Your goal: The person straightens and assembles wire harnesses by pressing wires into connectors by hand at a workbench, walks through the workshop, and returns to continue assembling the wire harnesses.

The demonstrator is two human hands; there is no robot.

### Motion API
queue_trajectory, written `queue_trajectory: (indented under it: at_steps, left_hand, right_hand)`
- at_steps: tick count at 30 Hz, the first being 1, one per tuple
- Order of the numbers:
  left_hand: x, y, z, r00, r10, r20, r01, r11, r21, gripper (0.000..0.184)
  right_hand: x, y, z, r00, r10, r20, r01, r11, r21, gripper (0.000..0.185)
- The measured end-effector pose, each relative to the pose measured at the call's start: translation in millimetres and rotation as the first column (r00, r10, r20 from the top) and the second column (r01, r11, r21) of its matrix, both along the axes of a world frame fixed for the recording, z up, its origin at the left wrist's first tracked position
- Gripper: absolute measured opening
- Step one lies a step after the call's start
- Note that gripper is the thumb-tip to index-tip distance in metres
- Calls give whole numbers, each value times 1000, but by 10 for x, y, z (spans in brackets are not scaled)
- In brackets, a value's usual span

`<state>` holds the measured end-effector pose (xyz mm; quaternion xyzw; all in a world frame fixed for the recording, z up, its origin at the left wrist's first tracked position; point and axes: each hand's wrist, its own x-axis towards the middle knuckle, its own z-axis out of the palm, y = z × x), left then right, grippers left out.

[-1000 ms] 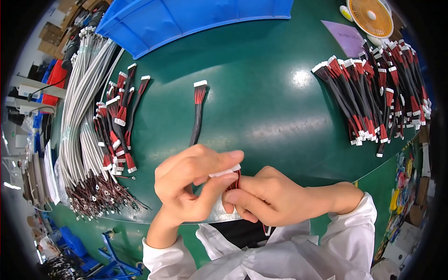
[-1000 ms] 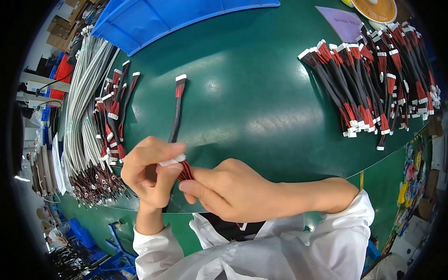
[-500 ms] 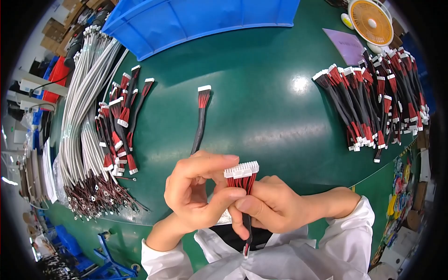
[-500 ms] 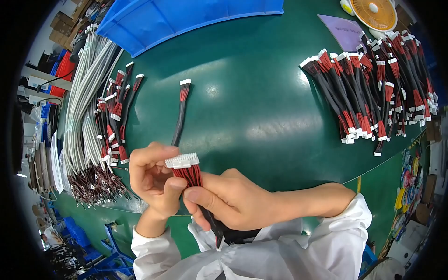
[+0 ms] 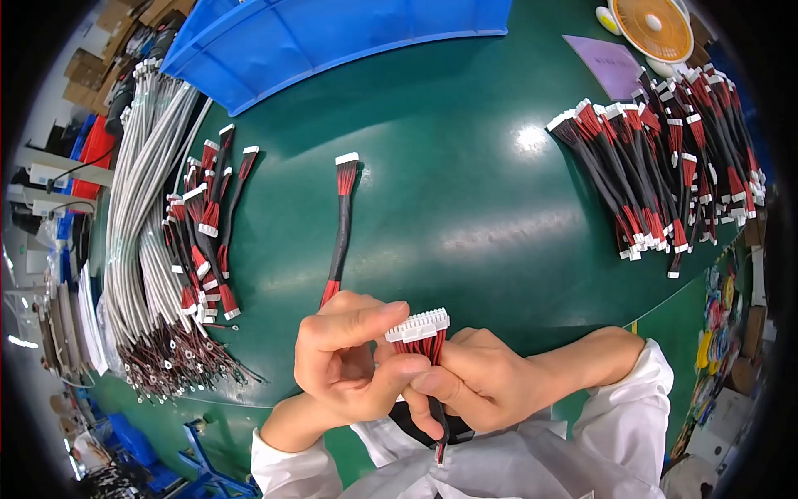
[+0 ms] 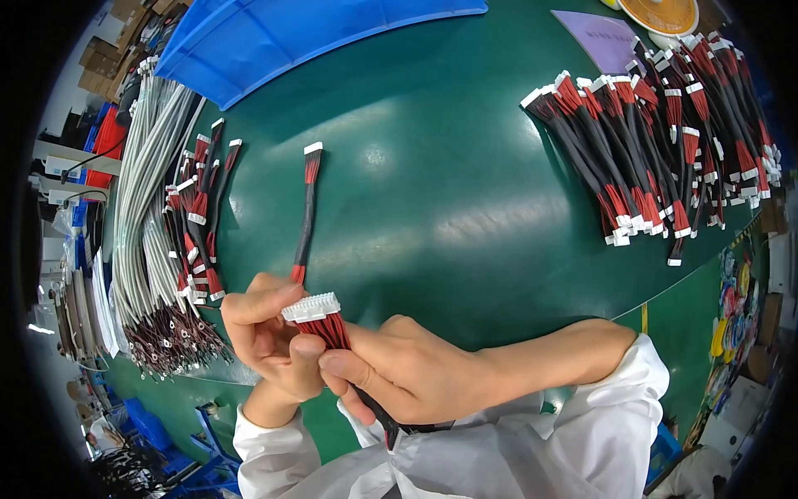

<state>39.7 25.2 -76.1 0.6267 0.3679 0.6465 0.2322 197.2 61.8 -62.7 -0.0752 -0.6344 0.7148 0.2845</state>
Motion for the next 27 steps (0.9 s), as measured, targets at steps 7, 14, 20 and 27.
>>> queue_trajectory:
  at_steps: [7, 14, 20, 27]
  left_hand:
    - [8, 34, 78, 1000, 16, 7, -16, 999, 41, 39]
    - [-71, 77, 137, 989, -34, -143, 43, 997, 58, 31]
    - [-79, 86, 179, 978, -61, -199, 74, 996, 59, 30]
    - [-68, 76, 173, 982, -63, -179, 72, 996, 44, 29]
  right_hand:
    - [-25, 8, -39, 998, 11, -54, -7, 998, 68, 16]
    - [-48, -49, -90, 998, -19, -54, 22, 998, 62, 15]
    - [-43, -52, -98, 995, -36, -92, 47, 991, 124, 14]
    - [-43, -54, -102, 994, -38, -105, 50, 992, 120, 14]
